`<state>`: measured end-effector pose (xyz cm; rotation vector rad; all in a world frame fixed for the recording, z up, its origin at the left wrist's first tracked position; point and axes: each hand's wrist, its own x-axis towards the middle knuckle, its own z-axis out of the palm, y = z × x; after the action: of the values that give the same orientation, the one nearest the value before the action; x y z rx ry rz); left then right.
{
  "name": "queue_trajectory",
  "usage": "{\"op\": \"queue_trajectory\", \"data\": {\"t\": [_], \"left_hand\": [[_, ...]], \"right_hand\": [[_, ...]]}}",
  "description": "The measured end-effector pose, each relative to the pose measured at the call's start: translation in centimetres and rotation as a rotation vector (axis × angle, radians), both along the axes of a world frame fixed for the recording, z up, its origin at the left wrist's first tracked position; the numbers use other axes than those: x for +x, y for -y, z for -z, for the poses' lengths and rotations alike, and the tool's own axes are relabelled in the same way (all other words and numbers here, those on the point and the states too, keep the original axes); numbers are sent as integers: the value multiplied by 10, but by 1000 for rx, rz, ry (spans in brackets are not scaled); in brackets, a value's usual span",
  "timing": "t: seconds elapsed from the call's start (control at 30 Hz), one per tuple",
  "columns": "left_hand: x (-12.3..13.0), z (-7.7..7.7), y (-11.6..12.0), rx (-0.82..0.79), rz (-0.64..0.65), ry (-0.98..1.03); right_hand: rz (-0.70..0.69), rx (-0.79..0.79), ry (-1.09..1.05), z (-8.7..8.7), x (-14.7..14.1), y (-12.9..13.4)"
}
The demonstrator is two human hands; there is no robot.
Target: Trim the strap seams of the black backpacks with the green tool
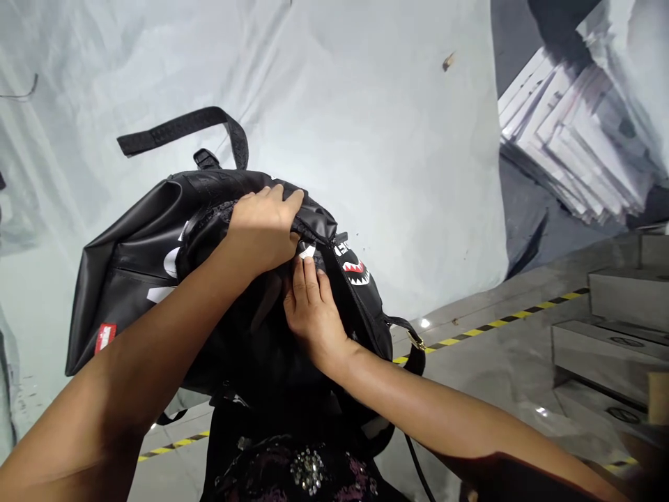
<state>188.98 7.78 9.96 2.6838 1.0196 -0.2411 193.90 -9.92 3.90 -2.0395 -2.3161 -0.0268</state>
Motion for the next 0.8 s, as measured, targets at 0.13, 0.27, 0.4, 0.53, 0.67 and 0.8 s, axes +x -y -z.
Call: {"op": "queue_trajectory", "data": {"t": [0.13, 0.27, 0.4, 0.53, 0.67, 0.8], "left_hand": [[2, -2, -1, -33, -16, -32], [3, -5, -2, -57, -30, -53], [3, -6, -3, -80, -40, -84], [1, -2, -3, -46, -27, -65], [-1, 2, -3, 2, -4, -50], [-2, 5, -4, 45, -7, -33]], "right_hand": [[5, 7, -12, 3, -1, 0], [7, 4, -11, 5, -1, 0], [6, 9, -9, 6, -2, -1], [-7, -7, -12, 5, -1, -3], [-17, 35, -3, 7, -1, -5], [10, 29, -12, 13, -3, -10]]}}
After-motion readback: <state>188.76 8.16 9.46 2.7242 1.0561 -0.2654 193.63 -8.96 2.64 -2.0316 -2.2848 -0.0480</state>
